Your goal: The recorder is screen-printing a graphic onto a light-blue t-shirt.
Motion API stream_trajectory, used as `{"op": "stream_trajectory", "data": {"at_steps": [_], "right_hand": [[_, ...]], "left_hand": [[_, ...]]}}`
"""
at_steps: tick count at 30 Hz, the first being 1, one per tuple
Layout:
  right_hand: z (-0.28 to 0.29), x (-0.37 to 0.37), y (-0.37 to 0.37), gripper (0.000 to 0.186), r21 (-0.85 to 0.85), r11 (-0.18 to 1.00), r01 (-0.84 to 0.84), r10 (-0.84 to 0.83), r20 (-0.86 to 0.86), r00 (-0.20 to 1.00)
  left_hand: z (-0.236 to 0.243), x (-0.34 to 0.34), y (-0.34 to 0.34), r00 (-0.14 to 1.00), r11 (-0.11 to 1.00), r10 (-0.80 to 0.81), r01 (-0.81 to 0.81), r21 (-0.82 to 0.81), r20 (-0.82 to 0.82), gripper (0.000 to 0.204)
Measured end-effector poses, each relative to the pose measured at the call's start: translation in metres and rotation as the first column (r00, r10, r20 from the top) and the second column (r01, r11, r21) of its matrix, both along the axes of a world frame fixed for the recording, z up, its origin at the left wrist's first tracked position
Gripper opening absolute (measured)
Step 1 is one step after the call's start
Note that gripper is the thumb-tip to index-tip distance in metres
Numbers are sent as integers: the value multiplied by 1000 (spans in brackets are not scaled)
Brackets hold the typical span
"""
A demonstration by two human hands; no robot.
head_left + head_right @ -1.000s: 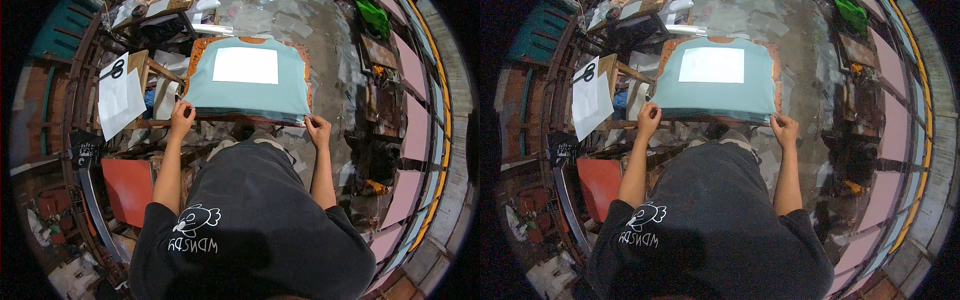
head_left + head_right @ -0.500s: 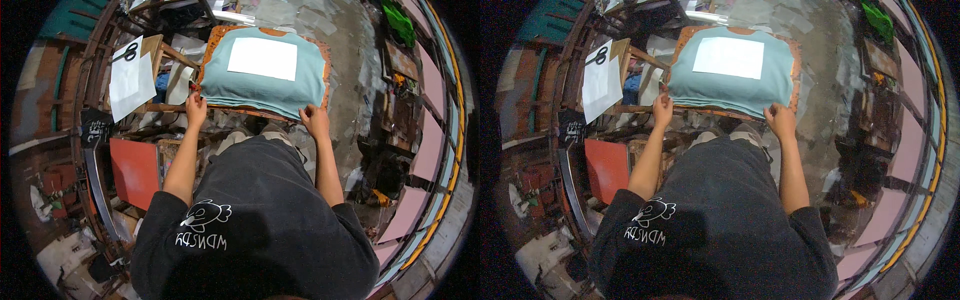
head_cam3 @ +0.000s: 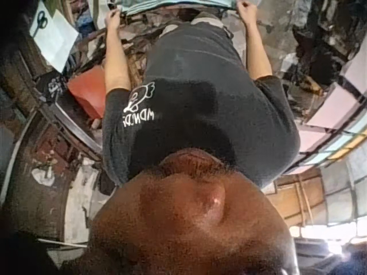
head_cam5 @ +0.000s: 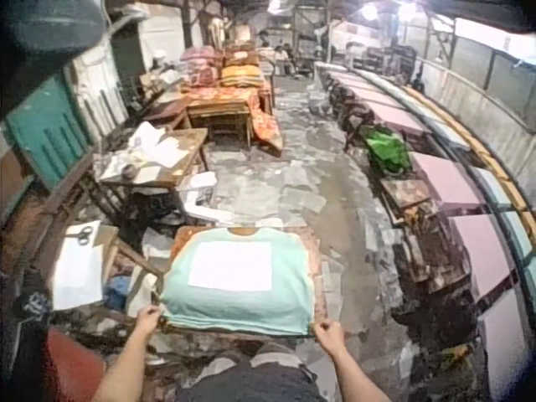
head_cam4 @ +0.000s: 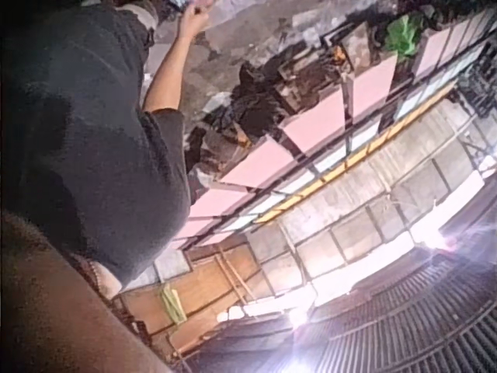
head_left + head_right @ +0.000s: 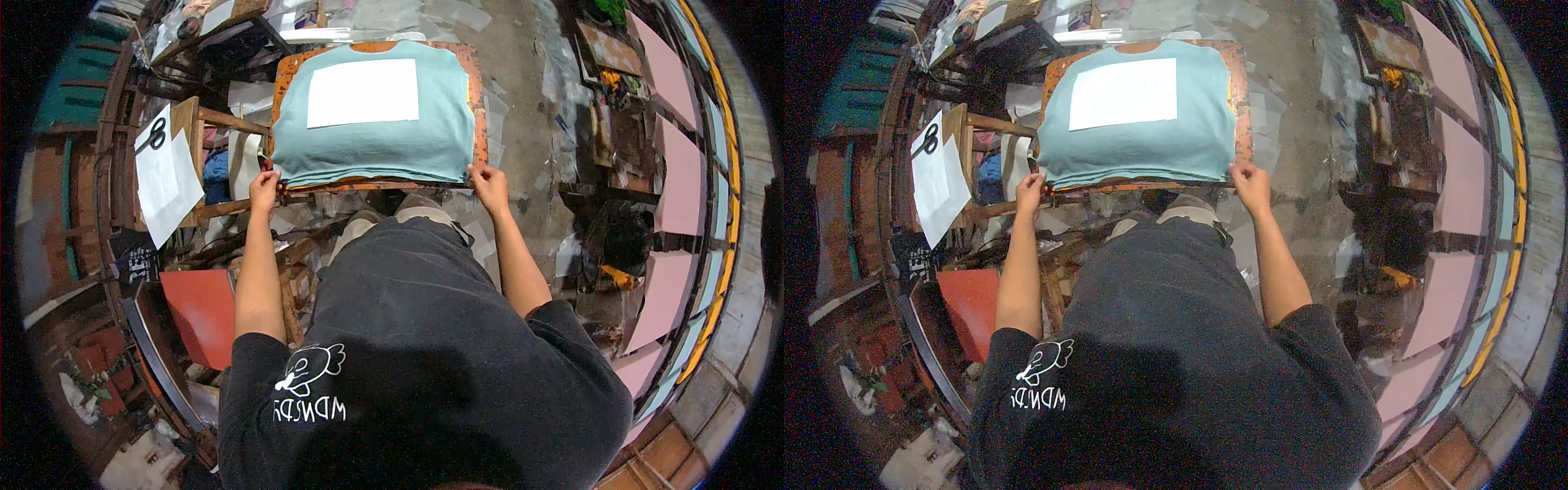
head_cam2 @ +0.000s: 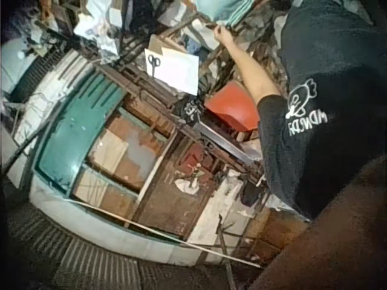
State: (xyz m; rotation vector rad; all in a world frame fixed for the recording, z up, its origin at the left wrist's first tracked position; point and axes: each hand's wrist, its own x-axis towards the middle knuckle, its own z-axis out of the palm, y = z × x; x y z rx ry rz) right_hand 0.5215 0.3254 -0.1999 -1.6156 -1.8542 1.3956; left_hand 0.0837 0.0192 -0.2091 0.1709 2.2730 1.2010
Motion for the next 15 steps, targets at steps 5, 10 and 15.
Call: {"op": "stream_trajectory", "data": {"at_steps": [5, 10, 15], "right_hand": [[-16, -17, -10, 47, 42, 993, -107, 98, 186, 978], [-23, -20, -4, 37, 53, 980, -193, 191, 53, 980], [68, -38, 43, 28, -332, 942, -59, -65, -350, 935]], "left_hand": [[4, 2, -2, 1000, 1000, -9, 8, 31, 27, 21], [-5, 0, -8, 998, 993, -24, 17, 117, 58, 26], [63, -19, 16, 976, 957, 1, -64, 282, 217, 28]]}}
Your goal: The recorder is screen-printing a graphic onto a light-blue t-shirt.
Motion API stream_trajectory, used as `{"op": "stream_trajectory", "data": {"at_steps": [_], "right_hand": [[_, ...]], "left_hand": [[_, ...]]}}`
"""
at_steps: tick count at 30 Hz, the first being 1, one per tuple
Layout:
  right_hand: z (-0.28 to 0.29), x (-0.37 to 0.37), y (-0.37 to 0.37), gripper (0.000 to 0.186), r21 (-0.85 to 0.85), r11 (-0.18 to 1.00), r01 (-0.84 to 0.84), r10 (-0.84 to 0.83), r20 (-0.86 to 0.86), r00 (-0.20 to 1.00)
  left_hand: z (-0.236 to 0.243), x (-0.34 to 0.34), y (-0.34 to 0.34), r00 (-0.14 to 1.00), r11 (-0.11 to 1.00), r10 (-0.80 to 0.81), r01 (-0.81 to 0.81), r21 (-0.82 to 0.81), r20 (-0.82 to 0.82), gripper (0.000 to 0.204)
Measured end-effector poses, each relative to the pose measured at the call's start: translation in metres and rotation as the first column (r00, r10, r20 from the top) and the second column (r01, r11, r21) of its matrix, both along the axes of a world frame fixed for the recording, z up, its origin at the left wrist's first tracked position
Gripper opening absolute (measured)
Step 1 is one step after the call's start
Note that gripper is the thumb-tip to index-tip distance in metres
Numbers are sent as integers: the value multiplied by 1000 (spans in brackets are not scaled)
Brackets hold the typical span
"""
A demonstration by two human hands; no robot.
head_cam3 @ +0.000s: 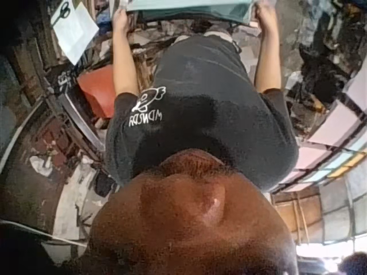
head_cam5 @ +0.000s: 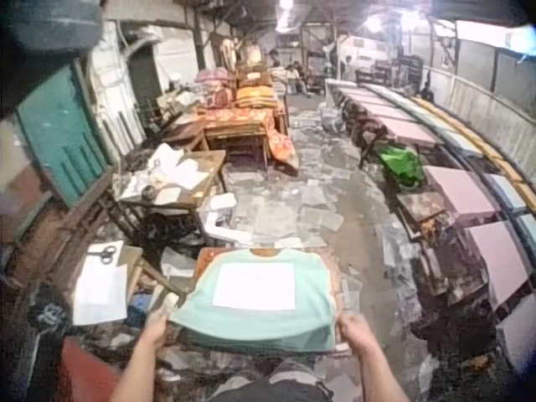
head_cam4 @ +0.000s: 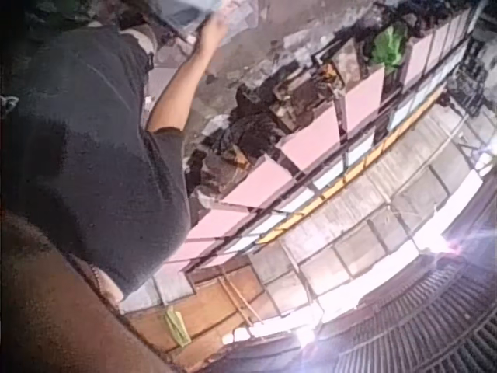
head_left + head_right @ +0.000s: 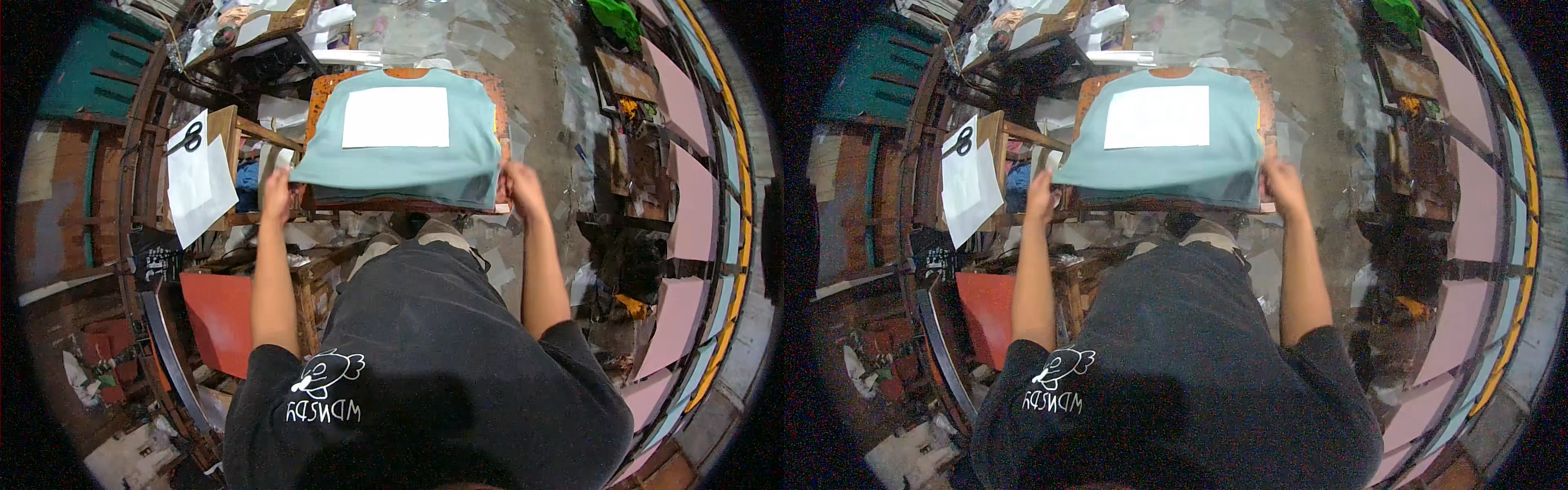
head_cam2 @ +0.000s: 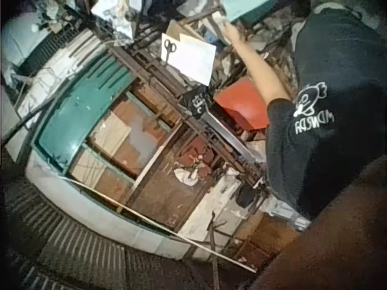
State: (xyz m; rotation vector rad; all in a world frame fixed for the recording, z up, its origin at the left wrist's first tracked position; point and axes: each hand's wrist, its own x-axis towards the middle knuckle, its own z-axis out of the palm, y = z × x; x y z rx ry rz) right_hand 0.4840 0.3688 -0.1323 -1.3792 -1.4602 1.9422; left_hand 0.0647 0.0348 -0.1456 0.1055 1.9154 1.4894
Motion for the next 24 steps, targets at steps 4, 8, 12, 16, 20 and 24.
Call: {"op": "stream_trajectory", "data": {"at_steps": [4, 8, 12, 16, 20, 24], "right_hand": [[97, -62, 61, 27, 41, 989, 139, -115, -363, 925], [155, -77, 86, 21, 82, 981, 175, -128, -408, 904], [163, -68, 85, 22, 136, 976, 172, -99, -423, 901], [140, -47, 71, 20, 156, 971, 182, -116, -361, 925], [99, -21, 41, 22, 135, 975, 176, -134, -272, 953], [67, -3, 9, 19, 45, 979, 197, -182, -229, 956]], "left_hand": [[61, -53, 36, 999, 885, -38, 51, 463, -38, 25], [125, -52, 69, 1000, 866, 10, -11, 499, 4, 23], [132, -47, 59, 1000, 875, -12, 17, 484, -15, 20], [122, -26, 44, 999, 909, -34, 33, 416, -4, 21], [94, -3, 26, 994, 969, -102, 94, 226, 24, 23], [59, 9, 7, 979, 982, -176, 168, 88, 101, 26]]}}
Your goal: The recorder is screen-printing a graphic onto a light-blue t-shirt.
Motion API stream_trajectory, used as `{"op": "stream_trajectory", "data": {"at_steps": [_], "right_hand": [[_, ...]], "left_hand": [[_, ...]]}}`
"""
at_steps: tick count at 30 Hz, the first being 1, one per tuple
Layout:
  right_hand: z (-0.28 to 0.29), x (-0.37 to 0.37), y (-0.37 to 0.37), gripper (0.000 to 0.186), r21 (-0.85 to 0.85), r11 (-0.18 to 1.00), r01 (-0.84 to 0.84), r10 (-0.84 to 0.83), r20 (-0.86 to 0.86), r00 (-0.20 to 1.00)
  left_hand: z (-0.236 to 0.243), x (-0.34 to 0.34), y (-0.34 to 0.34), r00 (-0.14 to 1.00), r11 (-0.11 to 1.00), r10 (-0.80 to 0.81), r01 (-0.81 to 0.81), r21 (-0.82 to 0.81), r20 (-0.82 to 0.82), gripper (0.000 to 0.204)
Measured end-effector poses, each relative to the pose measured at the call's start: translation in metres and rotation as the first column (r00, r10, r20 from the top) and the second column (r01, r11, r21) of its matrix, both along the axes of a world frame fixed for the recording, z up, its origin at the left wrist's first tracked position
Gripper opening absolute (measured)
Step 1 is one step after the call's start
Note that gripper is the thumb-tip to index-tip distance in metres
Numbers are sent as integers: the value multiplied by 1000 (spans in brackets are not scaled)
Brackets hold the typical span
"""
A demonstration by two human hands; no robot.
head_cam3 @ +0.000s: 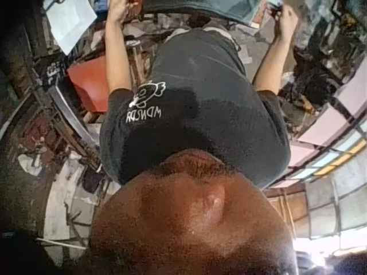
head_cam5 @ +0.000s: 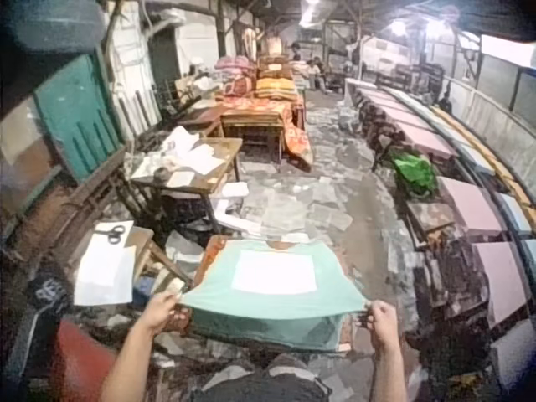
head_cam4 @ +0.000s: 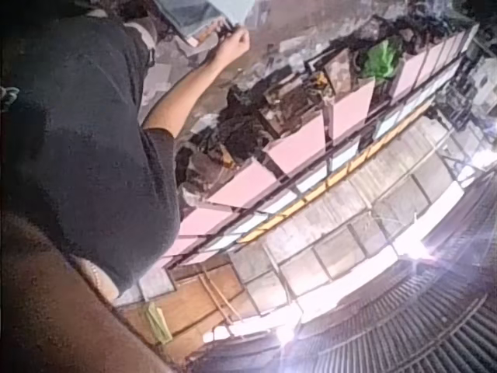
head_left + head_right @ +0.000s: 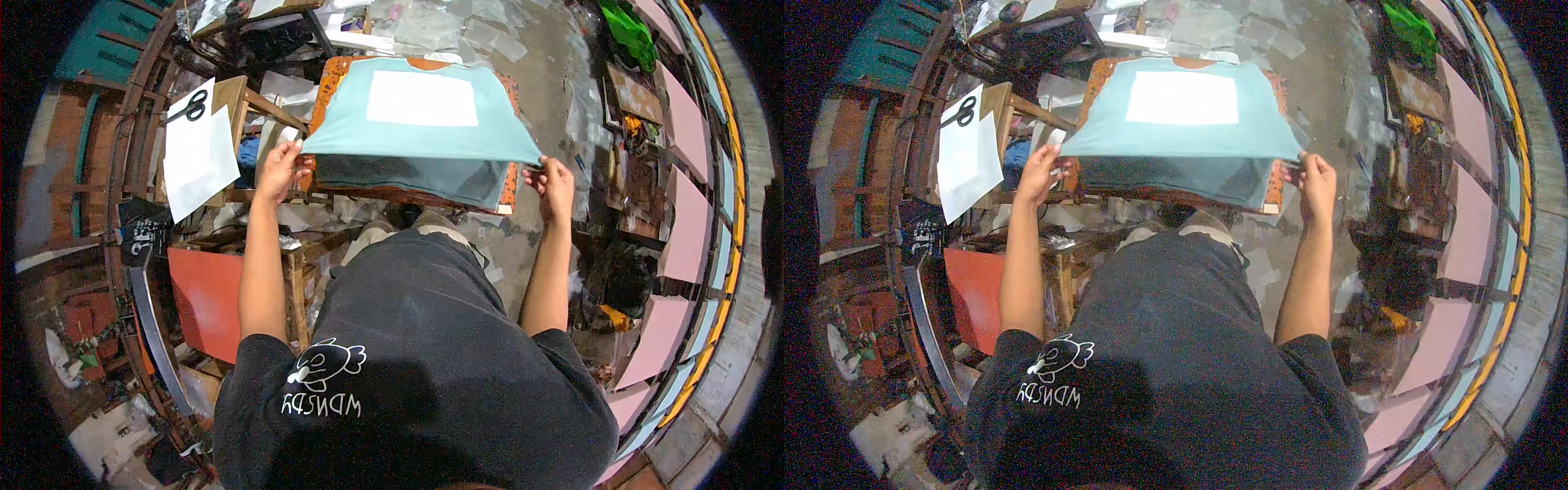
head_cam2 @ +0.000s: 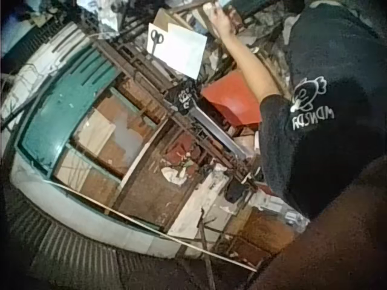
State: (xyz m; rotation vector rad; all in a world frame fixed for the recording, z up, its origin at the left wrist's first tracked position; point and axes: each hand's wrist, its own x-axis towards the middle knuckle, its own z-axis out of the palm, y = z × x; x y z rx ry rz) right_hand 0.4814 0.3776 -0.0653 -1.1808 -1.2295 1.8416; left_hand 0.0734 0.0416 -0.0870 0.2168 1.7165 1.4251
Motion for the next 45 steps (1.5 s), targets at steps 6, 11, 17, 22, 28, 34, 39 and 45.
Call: {"op": "stream_trajectory", "data": {"at_steps": [6, 11, 17, 22, 28, 34, 39, 45], "right_hand": [[-14, 3, -23, 20, 46, 998, 47, -48, 4, 999], [1, -5, -18, 23, 85, 995, 43, -38, -67, 997], [17, -3, -20, 25, 219, 968, 126, -98, -133, 986], [15, 8, -30, 26, 278, 959, 49, -45, -21, 999], [-37, 33, -35, 25, 109, 976, -188, 142, 335, 931], [-126, 40, -38, 28, -3, 954, -300, 269, 455, 849], [-155, 50, -38, 32, 96, 924, -369, 229, 633, 739], [-82, 20, -61, 29, 140, 793, -592, -6, 975, 223]], "left_hand": [[-8, 5, -6, 996, 987, 68, -75, 140, 55, 29], [5, -19, 4, 989, 930, 97, -130, 344, 109, 27], [30, -13, 12, 983, 881, 134, -178, 438, 129, 24], [29, -3, -2, 990, 918, 114, -137, 372, 84, 25], [-30, 1, -33, 1000, 997, -27, 27, -76, -3, 31], [-130, 6, -47, 960, 949, -166, 94, -300, -226, 30], [-147, 15, -41, 893, 927, -243, 98, -363, -379, 31], [-111, 60, -22, 191, 911, -277, -260, -320, -942, 28]]}}
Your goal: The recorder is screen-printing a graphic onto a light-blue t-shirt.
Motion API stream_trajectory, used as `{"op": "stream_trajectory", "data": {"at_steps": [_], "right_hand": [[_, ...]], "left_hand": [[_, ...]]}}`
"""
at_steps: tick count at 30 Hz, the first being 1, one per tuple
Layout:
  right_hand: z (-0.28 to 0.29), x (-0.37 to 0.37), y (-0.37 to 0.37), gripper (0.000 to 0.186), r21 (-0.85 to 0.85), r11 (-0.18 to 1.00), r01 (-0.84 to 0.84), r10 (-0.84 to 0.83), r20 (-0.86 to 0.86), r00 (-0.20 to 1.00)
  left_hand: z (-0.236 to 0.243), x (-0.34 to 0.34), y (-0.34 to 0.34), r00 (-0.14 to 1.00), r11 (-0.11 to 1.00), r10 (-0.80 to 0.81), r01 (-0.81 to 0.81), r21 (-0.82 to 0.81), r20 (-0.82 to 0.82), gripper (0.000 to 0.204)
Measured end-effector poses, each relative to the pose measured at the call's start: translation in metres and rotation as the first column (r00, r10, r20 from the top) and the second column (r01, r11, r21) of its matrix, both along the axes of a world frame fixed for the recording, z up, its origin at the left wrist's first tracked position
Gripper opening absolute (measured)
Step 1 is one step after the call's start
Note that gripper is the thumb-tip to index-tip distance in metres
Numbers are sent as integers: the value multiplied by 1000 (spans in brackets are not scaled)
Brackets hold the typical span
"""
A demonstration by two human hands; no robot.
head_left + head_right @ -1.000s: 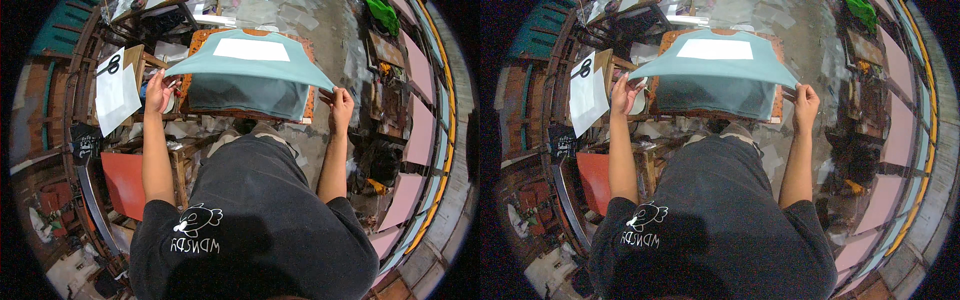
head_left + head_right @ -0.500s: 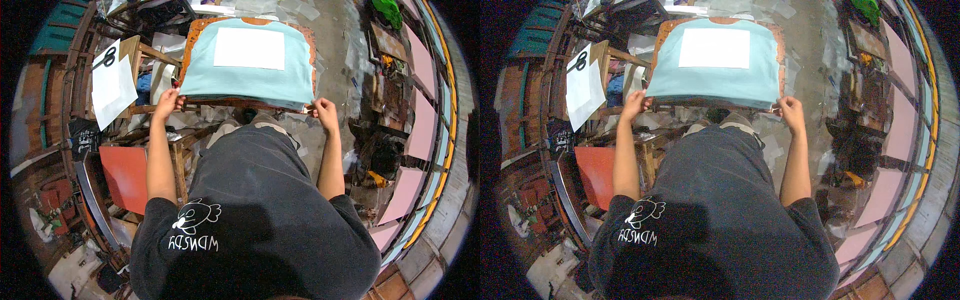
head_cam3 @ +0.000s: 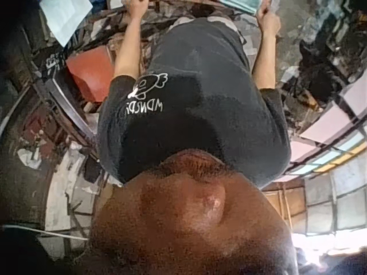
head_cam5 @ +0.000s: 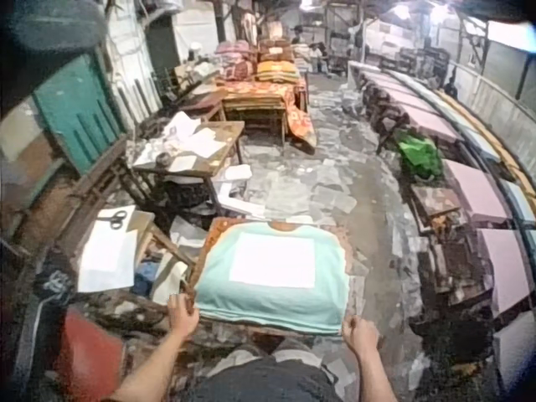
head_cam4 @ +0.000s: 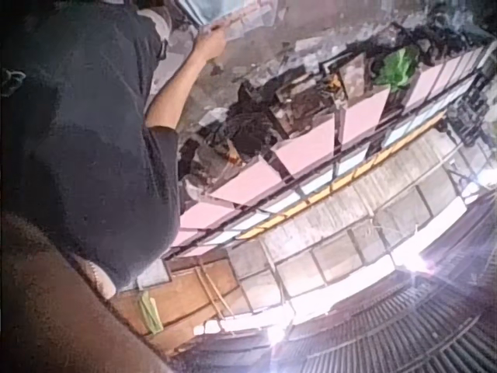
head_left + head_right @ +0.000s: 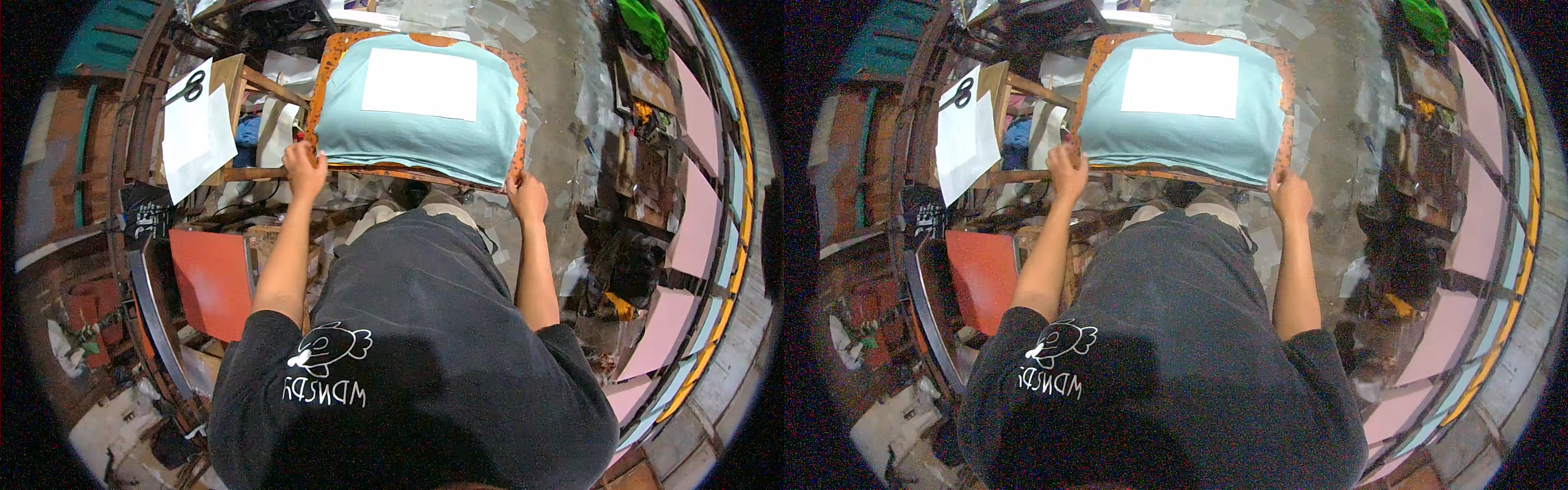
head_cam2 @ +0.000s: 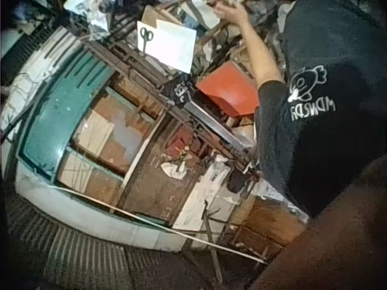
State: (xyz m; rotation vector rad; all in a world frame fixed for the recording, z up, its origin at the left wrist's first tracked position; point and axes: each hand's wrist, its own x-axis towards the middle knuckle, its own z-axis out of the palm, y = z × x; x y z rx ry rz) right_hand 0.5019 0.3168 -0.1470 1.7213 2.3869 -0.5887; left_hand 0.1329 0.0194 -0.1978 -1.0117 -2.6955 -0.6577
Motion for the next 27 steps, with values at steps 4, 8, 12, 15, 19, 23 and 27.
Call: {"op": "stream_trajectory", "data": {"at_steps": [4, 8, 12, 15, 19, 23, 27], "right_hand": [[1, -55, -23, 22, 99, 890, -446, 445, -404, 799], [-9, -124, -54, 33, 363, 557, -747, 814, -413, 407], [-18, -150, -80, 35, -131, 256, -958, 852, -438, 288], [-28, -137, -98, 43, -312, 122, -942, 856, -447, 260], [-83, -126, -99, 34, -454, 64, -889, 970, -182, 163], [-105, -155, -109, 26, -286, -210, -935, 939, -326, -111], [-63, -182, -171, 23, -327, -216, -920, 943, -315, -109]], "left_hand": [[19, 44, 19, 937, 923, -350, 347, -168, 10, 39], [4, 78, 1, 898, 878, -361, 418, -234, 251, 36], [3, 135, -82, 757, 968, -127, 234, -85, 640, 31], [14, 206, -163, 661, 979, 202, -151, -135, 723, 29], [23, 326, -260, 412, 510, 829, -835, -208, 377, 24], [17, 453, -355, -134, -164, 981, -958, -234, -137, 29], [34, 493, -408, -398, -459, 881, -848, -264, -256, 44]]}}
